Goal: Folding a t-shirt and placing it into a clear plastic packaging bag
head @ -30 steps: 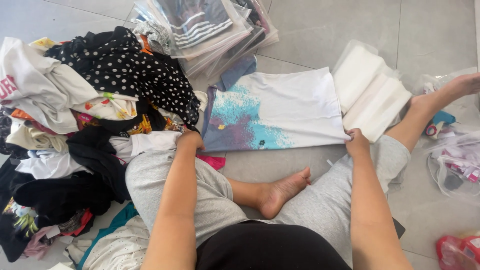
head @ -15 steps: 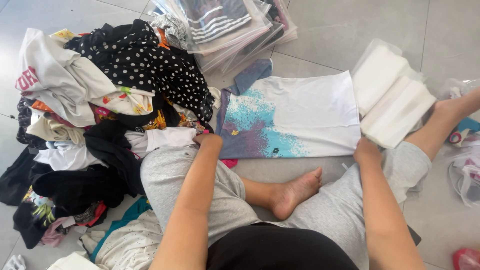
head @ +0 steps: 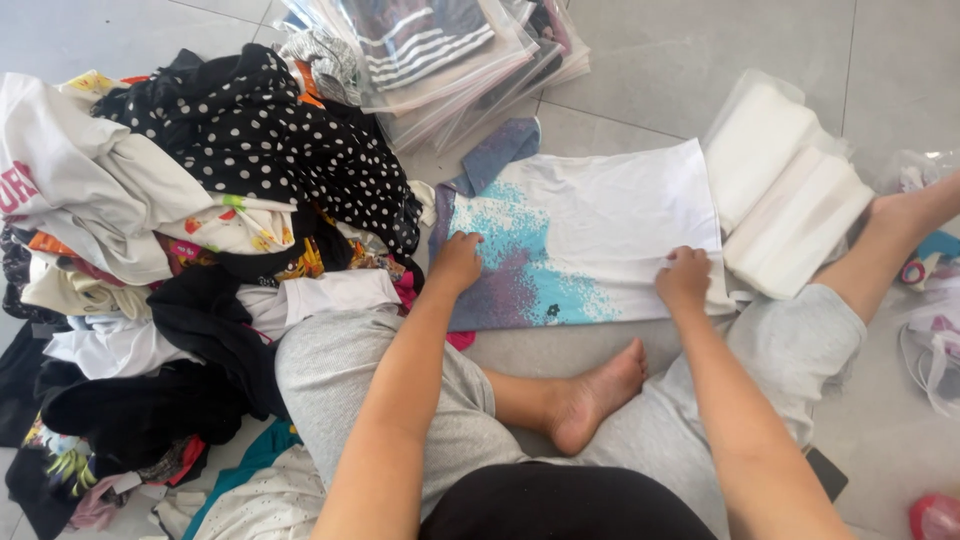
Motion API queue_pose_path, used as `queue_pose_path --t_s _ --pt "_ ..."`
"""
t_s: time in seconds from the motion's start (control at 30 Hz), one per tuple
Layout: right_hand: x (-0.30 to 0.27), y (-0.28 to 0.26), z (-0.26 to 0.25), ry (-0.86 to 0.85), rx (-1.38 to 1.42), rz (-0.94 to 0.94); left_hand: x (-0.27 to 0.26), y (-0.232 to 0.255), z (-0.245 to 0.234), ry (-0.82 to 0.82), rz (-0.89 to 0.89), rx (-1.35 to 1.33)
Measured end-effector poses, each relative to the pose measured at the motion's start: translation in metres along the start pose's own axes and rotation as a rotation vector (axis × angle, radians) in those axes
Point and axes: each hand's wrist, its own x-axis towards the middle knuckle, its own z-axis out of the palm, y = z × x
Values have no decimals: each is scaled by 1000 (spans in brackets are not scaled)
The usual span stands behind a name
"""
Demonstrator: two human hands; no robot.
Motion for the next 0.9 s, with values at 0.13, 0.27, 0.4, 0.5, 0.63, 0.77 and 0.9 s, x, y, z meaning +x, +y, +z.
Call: queue_pose_path --t_s 0.13,0.27,0.4,0.5,0.63,0.77,0.9 --pt "-10 -101 19 119 229 -325 20 -13 5 25 -7 -42" --pt "-1 -181 63 -165 448 -128 38 -29 13 -54 -108 -193" --pt "40 -208 115 -177 487 119 87 -70 51 -28 -477 -726" --pt "40 -219 116 -148 509 25 64 -47 16 -154 -559 -1021" --pt "-31 -230 34 -108 616 -414 40 -28 -17 -200 -610 -1123" --pt "-77 -200 3 -120 554 -872 -14 54 -113 -146 -659 -935" --pt "-105 -171 -3 -219 186 -844 26 -24 -37 -104 -597 -510"
